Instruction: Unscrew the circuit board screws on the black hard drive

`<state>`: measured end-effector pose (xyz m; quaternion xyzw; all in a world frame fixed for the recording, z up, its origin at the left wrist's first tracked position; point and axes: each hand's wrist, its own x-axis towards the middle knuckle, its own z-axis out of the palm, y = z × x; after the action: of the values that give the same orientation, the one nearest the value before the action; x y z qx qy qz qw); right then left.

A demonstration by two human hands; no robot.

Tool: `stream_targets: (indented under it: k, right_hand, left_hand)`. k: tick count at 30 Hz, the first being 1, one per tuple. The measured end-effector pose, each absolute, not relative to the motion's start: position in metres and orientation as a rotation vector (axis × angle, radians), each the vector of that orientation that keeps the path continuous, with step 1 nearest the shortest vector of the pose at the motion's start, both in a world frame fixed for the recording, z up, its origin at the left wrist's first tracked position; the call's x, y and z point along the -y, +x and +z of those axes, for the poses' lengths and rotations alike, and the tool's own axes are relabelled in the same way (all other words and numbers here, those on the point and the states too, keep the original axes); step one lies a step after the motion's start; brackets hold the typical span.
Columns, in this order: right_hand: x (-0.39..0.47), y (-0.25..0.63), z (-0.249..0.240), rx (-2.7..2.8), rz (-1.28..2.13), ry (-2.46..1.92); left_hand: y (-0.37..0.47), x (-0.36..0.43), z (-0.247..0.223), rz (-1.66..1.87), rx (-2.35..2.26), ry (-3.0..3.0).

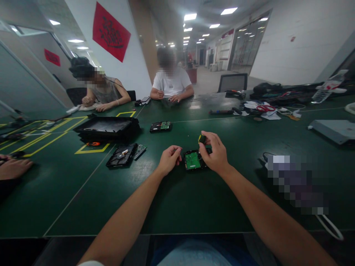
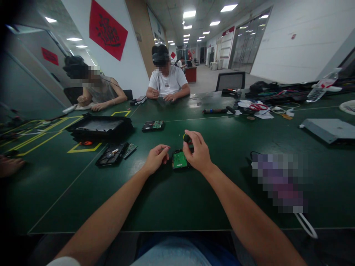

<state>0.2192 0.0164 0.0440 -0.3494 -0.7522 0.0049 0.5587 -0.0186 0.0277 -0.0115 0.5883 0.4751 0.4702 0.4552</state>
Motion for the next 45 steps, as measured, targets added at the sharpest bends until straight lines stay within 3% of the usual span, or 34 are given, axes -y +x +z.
stream_targets:
  k: [45]
  right_hand:
    - [-0.017,0.218,0.042,1.739,-0.063,-0.857]
  left_hand:
    - [-0.019,-0.027,-0.016,1.135,-1.219,1.705]
